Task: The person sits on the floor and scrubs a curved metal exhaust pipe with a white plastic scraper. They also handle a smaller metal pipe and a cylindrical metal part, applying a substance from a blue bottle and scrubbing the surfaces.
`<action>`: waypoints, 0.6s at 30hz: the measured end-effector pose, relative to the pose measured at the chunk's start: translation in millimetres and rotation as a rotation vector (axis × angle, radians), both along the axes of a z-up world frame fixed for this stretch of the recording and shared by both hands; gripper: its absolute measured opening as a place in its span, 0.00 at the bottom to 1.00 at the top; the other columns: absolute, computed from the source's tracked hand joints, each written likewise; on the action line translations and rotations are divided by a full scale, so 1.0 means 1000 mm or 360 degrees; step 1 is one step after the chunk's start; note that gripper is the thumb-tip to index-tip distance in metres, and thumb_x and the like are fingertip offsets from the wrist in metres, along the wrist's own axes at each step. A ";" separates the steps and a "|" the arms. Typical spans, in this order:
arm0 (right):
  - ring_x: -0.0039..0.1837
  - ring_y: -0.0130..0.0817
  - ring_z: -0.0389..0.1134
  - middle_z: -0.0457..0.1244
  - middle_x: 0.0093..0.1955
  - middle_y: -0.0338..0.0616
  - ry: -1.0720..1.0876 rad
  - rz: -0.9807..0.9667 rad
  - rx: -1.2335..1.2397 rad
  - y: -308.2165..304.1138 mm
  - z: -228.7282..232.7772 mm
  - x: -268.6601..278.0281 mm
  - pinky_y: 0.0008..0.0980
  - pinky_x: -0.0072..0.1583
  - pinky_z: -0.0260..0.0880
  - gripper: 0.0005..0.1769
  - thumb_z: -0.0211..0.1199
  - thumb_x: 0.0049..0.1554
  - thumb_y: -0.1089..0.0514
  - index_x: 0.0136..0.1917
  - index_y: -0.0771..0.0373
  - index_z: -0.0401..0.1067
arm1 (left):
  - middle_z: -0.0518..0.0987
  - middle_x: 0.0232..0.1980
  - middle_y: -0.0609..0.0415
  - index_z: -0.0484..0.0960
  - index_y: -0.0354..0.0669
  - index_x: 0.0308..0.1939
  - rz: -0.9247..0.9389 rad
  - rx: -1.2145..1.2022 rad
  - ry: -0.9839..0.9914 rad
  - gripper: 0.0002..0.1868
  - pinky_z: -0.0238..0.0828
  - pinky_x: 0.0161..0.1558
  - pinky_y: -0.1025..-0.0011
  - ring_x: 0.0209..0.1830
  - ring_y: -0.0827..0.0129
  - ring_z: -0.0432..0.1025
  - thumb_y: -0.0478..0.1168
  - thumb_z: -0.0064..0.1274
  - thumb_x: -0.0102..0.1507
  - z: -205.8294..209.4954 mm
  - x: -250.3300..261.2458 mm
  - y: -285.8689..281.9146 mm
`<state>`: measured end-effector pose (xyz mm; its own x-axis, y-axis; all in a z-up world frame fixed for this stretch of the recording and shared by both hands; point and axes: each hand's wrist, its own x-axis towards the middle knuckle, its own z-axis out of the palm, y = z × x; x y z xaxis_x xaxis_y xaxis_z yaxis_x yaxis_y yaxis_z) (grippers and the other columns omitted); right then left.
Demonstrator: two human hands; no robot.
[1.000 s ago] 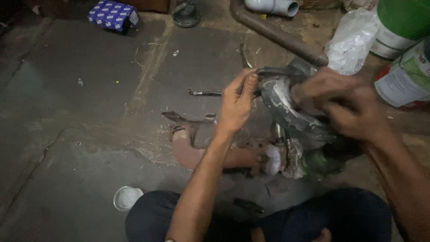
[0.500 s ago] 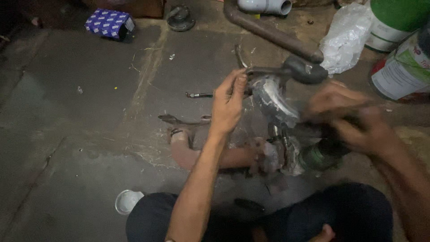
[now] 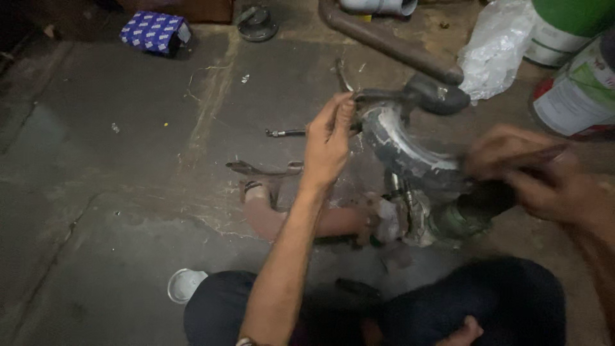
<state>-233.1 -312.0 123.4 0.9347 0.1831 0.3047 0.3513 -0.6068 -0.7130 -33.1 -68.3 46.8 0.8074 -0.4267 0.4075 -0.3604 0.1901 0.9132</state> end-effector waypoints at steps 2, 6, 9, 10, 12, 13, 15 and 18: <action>0.51 0.32 0.72 0.69 0.50 0.44 -0.0032 -0.0056 -0.0231 -0.006 -0.005 0.000 0.31 0.50 0.74 0.16 0.56 0.50 0.75 0.48 0.61 0.74 | 0.82 0.52 0.55 0.81 0.46 0.62 0.0009 0.0006 0.0154 0.26 0.74 0.55 0.67 0.55 0.68 0.75 0.60 0.43 0.74 0.002 -0.005 -0.002; 0.54 0.34 0.71 0.67 0.51 0.44 -0.0173 0.0000 0.0024 0.009 -0.012 0.018 0.33 0.57 0.75 0.17 0.51 0.55 0.77 0.52 0.62 0.72 | 0.79 0.52 0.58 0.80 0.44 0.60 -0.0126 -0.0036 0.0418 0.28 0.79 0.55 0.67 0.54 0.70 0.75 0.61 0.42 0.70 0.008 -0.011 -0.001; 0.55 0.36 0.72 0.67 0.53 0.48 -0.0145 0.0165 0.0168 0.020 -0.007 0.035 0.35 0.57 0.77 0.16 0.53 0.57 0.75 0.54 0.62 0.72 | 0.80 0.50 0.58 0.80 0.43 0.60 -0.0173 -0.0056 0.0378 0.28 0.78 0.52 0.66 0.52 0.69 0.75 0.60 0.43 0.70 0.002 -0.003 0.005; 0.54 0.35 0.72 0.68 0.52 0.47 -0.0156 0.0103 0.0146 0.019 -0.004 0.030 0.35 0.56 0.77 0.16 0.53 0.56 0.75 0.53 0.62 0.72 | 0.80 0.47 0.56 0.81 0.41 0.60 -0.0176 -0.0042 0.0296 0.27 0.75 0.53 0.65 0.51 0.68 0.74 0.59 0.45 0.72 -0.003 0.000 0.007; 0.53 0.33 0.72 0.69 0.50 0.45 -0.0179 -0.0026 0.0100 0.017 0.002 0.010 0.34 0.55 0.76 0.16 0.53 0.54 0.75 0.52 0.63 0.72 | 0.79 0.43 0.51 0.85 0.39 0.61 -0.0188 -0.0015 0.0131 0.25 0.69 0.53 0.65 0.49 0.65 0.71 0.56 0.48 0.76 -0.012 0.005 0.009; 0.52 0.34 0.73 0.69 0.49 0.46 -0.0133 -0.0198 0.0000 0.015 0.004 0.000 0.35 0.53 0.75 0.14 0.55 0.52 0.74 0.50 0.63 0.73 | 0.80 0.48 0.50 0.84 0.39 0.61 -0.0277 -0.0108 0.0155 0.26 0.70 0.57 0.65 0.53 0.65 0.72 0.57 0.47 0.76 -0.012 0.011 0.007; 0.48 0.35 0.73 0.70 0.46 0.48 -0.0036 -0.0567 -0.0188 0.011 0.009 -0.029 0.36 0.51 0.74 0.11 0.61 0.49 0.73 0.45 0.63 0.75 | 0.82 0.58 0.48 0.82 0.40 0.61 -0.0483 -0.0280 0.0205 0.28 0.71 0.66 0.66 0.60 0.64 0.74 0.60 0.47 0.75 0.000 0.026 -0.001; 0.50 0.35 0.72 0.69 0.49 0.50 -0.0310 -0.0847 0.0055 0.030 0.001 -0.061 0.33 0.49 0.73 0.05 0.64 0.56 0.69 0.47 0.68 0.73 | 0.82 0.62 0.49 0.79 0.48 0.65 -0.1106 -0.0042 0.0246 0.40 0.78 0.65 0.66 0.60 0.63 0.79 0.73 0.42 0.64 0.038 0.035 -0.006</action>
